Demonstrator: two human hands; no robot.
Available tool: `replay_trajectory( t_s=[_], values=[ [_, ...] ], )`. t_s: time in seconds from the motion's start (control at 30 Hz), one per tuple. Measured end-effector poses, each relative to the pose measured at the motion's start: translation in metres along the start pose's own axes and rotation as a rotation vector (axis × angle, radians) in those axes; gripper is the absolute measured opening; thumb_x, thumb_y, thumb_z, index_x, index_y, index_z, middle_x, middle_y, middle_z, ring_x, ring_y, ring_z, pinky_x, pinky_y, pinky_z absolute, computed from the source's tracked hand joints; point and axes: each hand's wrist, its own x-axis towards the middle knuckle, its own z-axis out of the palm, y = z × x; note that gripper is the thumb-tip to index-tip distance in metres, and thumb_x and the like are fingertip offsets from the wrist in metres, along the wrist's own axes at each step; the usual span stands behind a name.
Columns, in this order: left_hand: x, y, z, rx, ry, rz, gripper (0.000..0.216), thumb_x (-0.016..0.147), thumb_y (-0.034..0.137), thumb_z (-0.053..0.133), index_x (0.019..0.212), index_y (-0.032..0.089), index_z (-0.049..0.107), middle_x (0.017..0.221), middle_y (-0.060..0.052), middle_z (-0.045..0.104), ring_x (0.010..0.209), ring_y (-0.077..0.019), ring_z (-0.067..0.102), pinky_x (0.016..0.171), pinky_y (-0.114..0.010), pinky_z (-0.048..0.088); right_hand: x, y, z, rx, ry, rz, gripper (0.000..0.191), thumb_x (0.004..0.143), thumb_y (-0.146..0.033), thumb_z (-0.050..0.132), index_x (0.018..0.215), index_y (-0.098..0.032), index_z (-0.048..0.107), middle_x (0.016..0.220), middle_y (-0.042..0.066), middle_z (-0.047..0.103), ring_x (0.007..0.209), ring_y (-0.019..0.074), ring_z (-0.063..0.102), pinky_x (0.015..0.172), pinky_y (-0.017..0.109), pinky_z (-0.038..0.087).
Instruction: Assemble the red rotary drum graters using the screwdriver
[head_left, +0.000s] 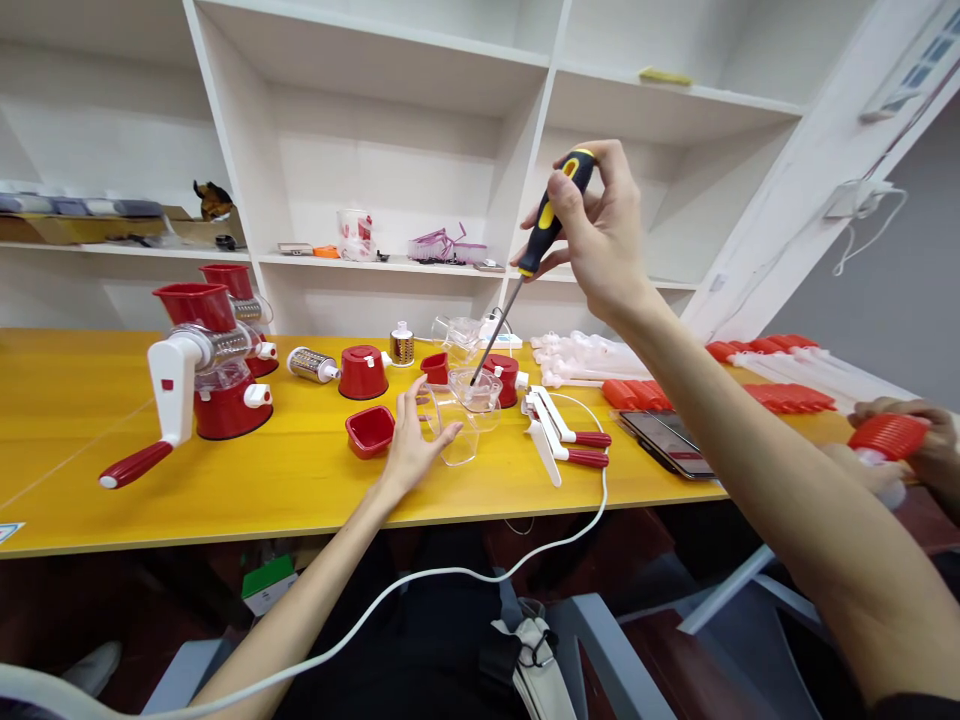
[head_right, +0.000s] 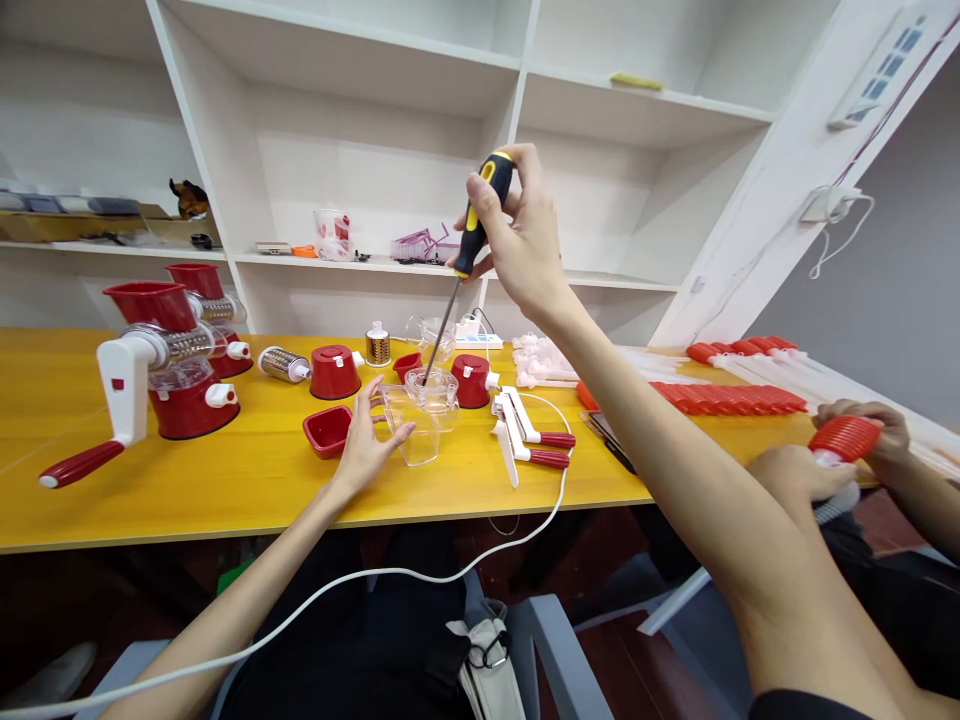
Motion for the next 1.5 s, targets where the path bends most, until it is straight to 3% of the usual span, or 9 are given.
replay_trajectory(
  t_s=[0.17,0.3,0.53,0.8,0.9,1.07,1.17,1.37,1.5],
  values=[
    [0.002,-0.002,0.000,-0.008,-0.012,0.007,0.081,0.082,0.050,0.073,0.149,0.031,0.031,0.145,-0.014,0.043,0.125,-0.0284,0.054,0.096,-0.045,0.055,0.001,0.002,0.001,-0.037,-0.060,0.007,0.046,0.083,-0.069,0.067,0.101,-0.035,0.043,0.076,-0.003,0.070,0.060,0.0231,0.070,0.041,0.036,0.054],
    [0.005,-0.003,-0.005,0.040,-0.044,0.025,0.081,0.085,0.047,0.070,0.152,0.028,0.028,0.143,-0.015,0.049,0.130,-0.0290,0.054,0.106,-0.050,0.048,0.004,0.005,0.005,-0.058,-0.112,0.008,0.046,0.083,-0.071,0.064,0.104,-0.035,0.043,0.078,-0.004,0.070,0.060,0.0215,0.069,0.042,0.035,0.053],
    [0.029,0.031,-0.014,0.496,-0.094,0.375,0.093,0.082,0.048,0.073,0.154,0.016,0.024,0.155,-0.021,0.039,0.146,-0.0349,0.036,0.120,-0.054,0.030,0.010,0.003,0.020,-0.059,-0.095,0.069,0.047,0.078,-0.071,0.067,0.098,-0.036,0.044,0.080,-0.005,0.069,0.062,0.0218,0.068,0.043,0.035,0.053],
    [0.070,0.070,-0.015,0.891,-0.536,0.234,0.075,0.083,0.067,0.063,0.131,0.011,0.051,0.113,-0.021,0.069,0.107,-0.0386,0.066,0.087,-0.044,0.050,0.011,-0.004,0.019,-0.097,-0.194,0.091,0.050,0.076,-0.072,0.070,0.104,-0.037,0.048,0.081,-0.005,0.066,0.069,0.0207,0.069,0.049,0.035,0.058],
    [0.077,0.070,-0.017,0.921,-0.571,0.228,0.072,0.082,0.070,0.060,0.126,0.013,0.053,0.105,-0.018,0.070,0.099,-0.0370,0.067,0.080,-0.041,0.049,0.014,-0.003,0.016,-0.099,-0.227,0.103,0.053,0.071,-0.075,0.071,0.106,-0.041,0.051,0.083,-0.005,0.066,0.076,0.0212,0.070,0.054,0.037,0.060],
    [0.091,0.069,-0.014,0.920,-0.671,0.161,0.098,0.070,0.076,0.066,0.138,0.010,0.043,0.098,-0.018,0.072,0.092,-0.0383,0.069,0.076,-0.041,0.048,0.025,0.006,0.007,-0.051,-0.261,0.074,0.045,0.069,-0.071,0.075,0.096,-0.040,0.058,0.092,-0.002,0.068,0.086,0.0259,0.068,0.057,0.042,0.059],
    [0.100,0.067,-0.011,0.929,-0.721,0.115,0.100,0.064,0.082,0.065,0.131,0.010,0.051,0.096,-0.019,0.072,0.089,-0.0394,0.069,0.072,-0.041,0.048,0.029,0.009,0.002,-0.068,-0.229,0.044,0.041,0.069,-0.068,0.075,0.098,-0.043,0.061,0.091,-0.001,0.067,0.088,0.0272,0.067,0.059,0.045,0.060],
    [0.106,0.060,-0.008,0.910,-0.732,0.076,0.105,0.060,0.086,0.064,0.133,0.012,0.051,0.098,-0.020,0.072,0.090,-0.0401,0.069,0.072,-0.042,0.048,0.029,0.013,0.002,-0.107,-0.234,0.006,0.037,0.072,-0.067,0.073,0.099,-0.045,0.062,0.091,-0.002,0.066,0.087,0.0256,0.065,0.061,0.044,0.061],
    [0.106,0.059,-0.008,0.923,-0.741,0.077,0.106,0.058,0.088,0.062,0.133,0.014,0.050,0.101,-0.019,0.072,0.091,-0.0391,0.069,0.072,-0.041,0.048,0.034,0.012,0.003,-0.056,-0.245,0.027,0.035,0.074,-0.063,0.071,0.100,-0.041,0.064,0.106,0.000,0.069,0.099,0.0281,0.065,0.066,0.043,0.060]
  ],
)
